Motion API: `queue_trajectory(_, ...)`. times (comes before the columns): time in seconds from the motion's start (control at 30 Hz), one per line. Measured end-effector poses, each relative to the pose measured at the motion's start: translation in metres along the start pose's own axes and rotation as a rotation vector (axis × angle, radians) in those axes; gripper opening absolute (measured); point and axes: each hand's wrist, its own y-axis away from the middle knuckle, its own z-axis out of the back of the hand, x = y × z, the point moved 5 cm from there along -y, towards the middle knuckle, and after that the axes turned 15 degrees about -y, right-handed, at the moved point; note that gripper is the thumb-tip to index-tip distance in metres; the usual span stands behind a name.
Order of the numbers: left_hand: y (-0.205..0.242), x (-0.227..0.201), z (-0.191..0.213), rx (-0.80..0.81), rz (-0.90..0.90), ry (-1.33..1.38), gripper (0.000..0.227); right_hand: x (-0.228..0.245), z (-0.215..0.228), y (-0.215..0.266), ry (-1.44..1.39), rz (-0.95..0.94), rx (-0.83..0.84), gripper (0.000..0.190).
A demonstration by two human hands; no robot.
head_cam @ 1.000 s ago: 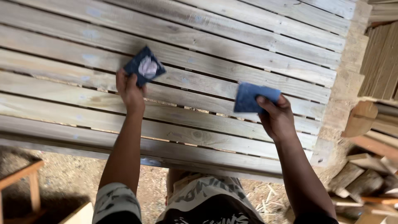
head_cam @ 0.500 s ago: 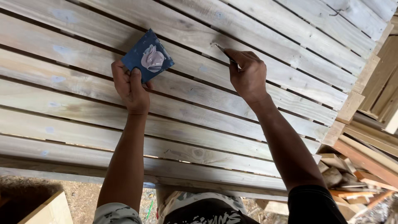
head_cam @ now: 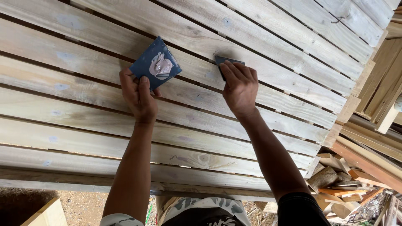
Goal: The person scoops wood filler from a container using a small card and applies it to gaps between wooden slats on a workbench. They smooth the filler into the gaps with the card, repeating the process across multiple slats.
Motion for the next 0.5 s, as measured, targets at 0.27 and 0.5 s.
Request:
queue_trajectory(0.27, 0.000, 0.000, 0.000, -0.022, -0.022, -0.032, 0.021, -0.007, -0.005, -0.010, 0.015, 0.062, -0.016, 0.026)
queue_trajectory(0.5, -0.003, -0.003, -0.002, -0.012, -0.022, -0.073, 0.019, -0.013, 0.021, -0.014, -0.184, -0.062, -0.011, 0.020)
